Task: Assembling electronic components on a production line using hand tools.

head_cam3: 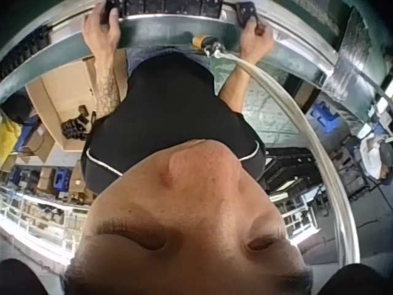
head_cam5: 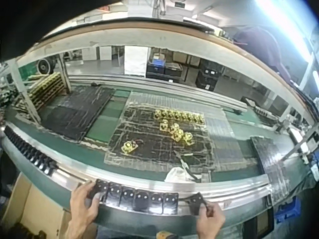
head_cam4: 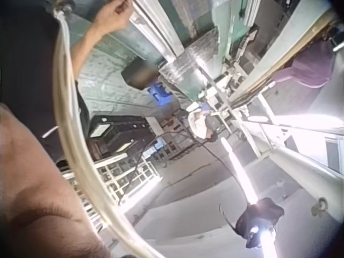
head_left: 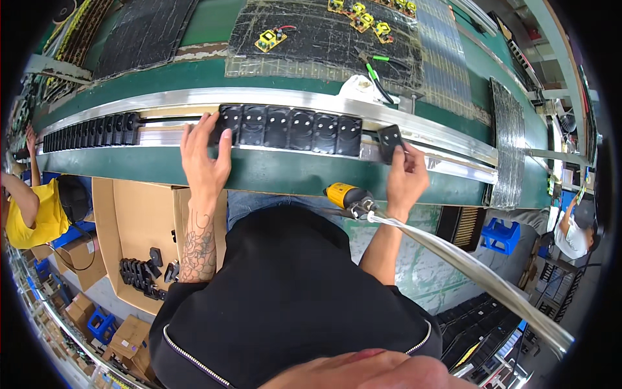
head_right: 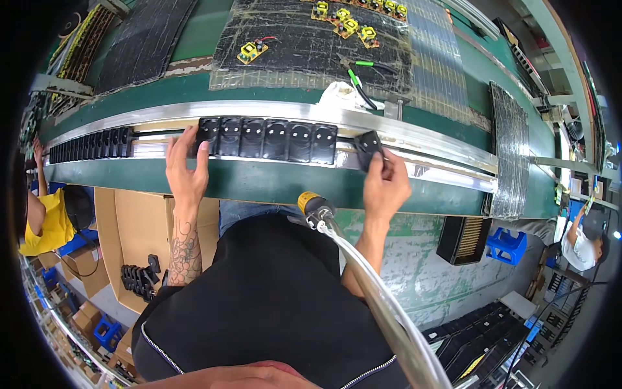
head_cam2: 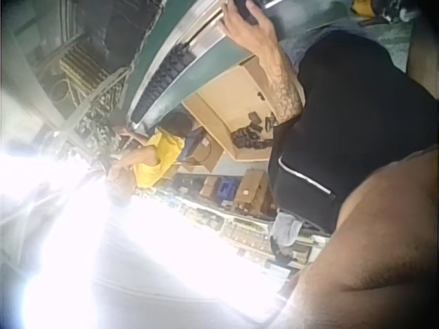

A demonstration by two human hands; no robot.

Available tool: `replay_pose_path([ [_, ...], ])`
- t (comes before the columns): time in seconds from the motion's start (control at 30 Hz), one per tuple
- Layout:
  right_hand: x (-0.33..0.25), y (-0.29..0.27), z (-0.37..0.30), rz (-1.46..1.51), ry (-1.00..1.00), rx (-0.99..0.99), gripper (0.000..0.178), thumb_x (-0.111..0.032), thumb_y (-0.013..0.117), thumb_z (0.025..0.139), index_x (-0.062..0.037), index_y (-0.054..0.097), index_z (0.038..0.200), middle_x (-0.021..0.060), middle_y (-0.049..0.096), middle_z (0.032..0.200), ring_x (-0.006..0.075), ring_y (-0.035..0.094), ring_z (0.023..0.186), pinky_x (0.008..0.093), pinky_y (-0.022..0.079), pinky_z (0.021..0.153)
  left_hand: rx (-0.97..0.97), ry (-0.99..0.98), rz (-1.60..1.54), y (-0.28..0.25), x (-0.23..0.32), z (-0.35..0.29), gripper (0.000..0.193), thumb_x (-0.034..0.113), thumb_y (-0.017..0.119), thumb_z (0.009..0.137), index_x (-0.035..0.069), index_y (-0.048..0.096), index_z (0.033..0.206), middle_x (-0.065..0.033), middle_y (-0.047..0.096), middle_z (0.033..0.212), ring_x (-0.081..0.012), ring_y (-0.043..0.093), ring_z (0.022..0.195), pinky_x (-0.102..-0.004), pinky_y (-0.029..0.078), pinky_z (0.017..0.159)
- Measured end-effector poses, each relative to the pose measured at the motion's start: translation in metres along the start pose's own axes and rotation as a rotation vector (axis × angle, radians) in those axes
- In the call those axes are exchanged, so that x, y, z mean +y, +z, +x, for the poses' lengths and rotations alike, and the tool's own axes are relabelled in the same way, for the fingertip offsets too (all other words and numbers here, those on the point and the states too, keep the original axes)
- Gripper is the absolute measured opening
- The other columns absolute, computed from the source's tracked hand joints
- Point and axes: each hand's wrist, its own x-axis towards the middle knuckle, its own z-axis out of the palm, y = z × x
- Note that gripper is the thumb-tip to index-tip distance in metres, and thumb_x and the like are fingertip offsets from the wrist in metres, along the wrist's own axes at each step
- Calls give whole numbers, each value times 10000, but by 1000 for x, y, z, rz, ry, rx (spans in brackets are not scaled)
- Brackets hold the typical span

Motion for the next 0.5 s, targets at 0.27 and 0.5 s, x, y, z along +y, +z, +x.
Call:
replay_pose_path([
  [0.27,-35,-10,17,-225,-129,-70,257,-247,733,898,1,740,966,72,717,833,152,574,678,278,482,636,44,-4,-95,-4,2,-8,356,92,690,879,54,660,1231,-83,698,1217,-262,634,1152,-430,369,1147],
  [0.5,20,-7,54,-211,-306,-207,246,-257,687,943,-37,761,1024,53,713,815,136,597,678,269,502,661,-59,53,-144,-22,-15,-26,466,195,759,798,135,673,1252,-73,681,1204,-255,618,1163,-410,427,1068],
])
